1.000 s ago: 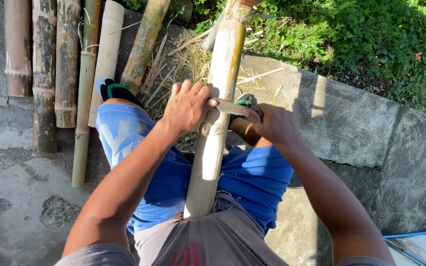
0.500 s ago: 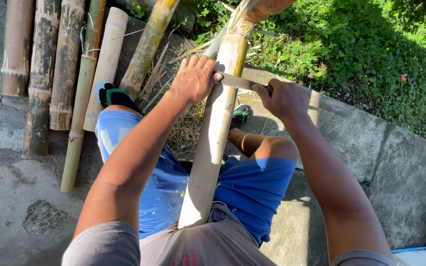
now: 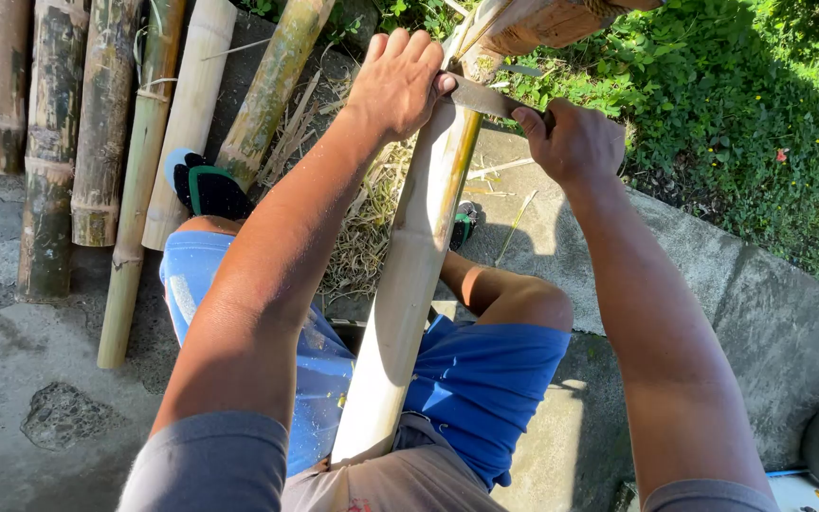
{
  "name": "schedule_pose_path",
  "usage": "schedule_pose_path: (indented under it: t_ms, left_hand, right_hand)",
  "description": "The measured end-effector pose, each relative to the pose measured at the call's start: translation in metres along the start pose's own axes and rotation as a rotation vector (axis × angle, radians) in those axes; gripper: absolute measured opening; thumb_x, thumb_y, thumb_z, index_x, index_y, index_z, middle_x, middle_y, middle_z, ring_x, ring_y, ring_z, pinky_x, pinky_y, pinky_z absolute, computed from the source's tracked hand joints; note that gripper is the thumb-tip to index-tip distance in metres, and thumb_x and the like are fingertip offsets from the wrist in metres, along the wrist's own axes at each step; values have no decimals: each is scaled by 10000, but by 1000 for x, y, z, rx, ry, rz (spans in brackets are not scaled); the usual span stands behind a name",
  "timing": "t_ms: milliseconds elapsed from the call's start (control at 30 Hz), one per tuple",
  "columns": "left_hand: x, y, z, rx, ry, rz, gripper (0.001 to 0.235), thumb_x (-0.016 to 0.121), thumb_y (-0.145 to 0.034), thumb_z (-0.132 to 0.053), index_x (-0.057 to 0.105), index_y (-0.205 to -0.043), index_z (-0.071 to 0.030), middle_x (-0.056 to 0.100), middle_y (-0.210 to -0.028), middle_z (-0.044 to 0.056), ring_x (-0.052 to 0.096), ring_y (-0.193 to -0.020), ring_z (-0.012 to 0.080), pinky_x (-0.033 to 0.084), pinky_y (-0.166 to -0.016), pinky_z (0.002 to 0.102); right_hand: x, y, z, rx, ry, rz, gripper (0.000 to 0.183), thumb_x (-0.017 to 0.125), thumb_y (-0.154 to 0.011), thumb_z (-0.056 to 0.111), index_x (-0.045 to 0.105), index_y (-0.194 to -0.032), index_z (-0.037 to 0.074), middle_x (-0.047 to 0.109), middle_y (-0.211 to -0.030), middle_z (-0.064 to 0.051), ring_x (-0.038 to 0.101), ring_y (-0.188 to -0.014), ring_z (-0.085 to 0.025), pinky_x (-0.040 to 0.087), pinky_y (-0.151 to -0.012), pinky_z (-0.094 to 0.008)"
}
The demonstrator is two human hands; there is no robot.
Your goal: Using a knife to shave and shape a bamboo pole held between the legs for stability in an outdoor workspace.
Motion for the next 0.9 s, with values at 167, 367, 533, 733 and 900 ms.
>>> schedule_pose_path:
  t_ms: [167, 367, 533, 733, 900]
  left_hand:
    - [-6, 12, -6, 5, 21, 21, 377, 495, -1098, -416, 590, -1103, -52, 557, -1061, 128, 507, -1040, 313, 364, -940, 459]
    - [-27, 38, -25, -10, 50, 22, 416, 442, -1094, -441, 592, -1085, -53, 570, -1055, 133, 508, -1011, 309, 361, -933, 473]
    - [-58, 89, -58, -52, 57, 96, 375, 433, -1099, -397, 588, -1011, -68, 576, -1029, 124, 516, -1009, 308, 369, -954, 465]
    - [-95, 176, -112, -143, 65, 126, 288, 507, -989, -323, 613, -1059, -65, 579, -992, 107, 526, -969, 295, 378, -903, 456]
    - [-91, 181, -128, -124, -39, 260, 266, 528, -978, -316, 602, -1032, -66, 579, -1006, 109, 539, -1006, 286, 393, -897, 425]
  right_hand:
    - [0, 13, 8, -13, 26, 4, 630, 569, -1023, 711, 702, -832, 124, 663, -655, -143, 679, -669, -403, 499, -615, -541]
    - [5, 47, 14, 16, 35, 61, 641, 514, -990, 721, 692, -846, 122, 668, -620, -130, 690, -597, -369, 510, -570, -527]
    - [7, 104, 36, -14, -7, 34, 631, 485, -992, 705, 708, -837, 136, 678, -638, -115, 692, -614, -362, 517, -584, -513]
    - [40, 197, 46, -15, -30, 282, 630, 468, -948, 731, 714, -866, 157, 682, -641, -129, 719, -646, -375, 552, -606, -510]
    - [28, 216, 45, 68, -252, 274, 546, 579, -882, 679, 727, -874, 153, 681, -622, -137, 706, -671, -380, 540, -617, -519]
Point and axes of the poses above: each hand's wrist, its own y-axis away from the middle knuckle, its own x-axis out of the palm, z = x × y, the point moved 10 cm from there along -y, towards the middle knuckle
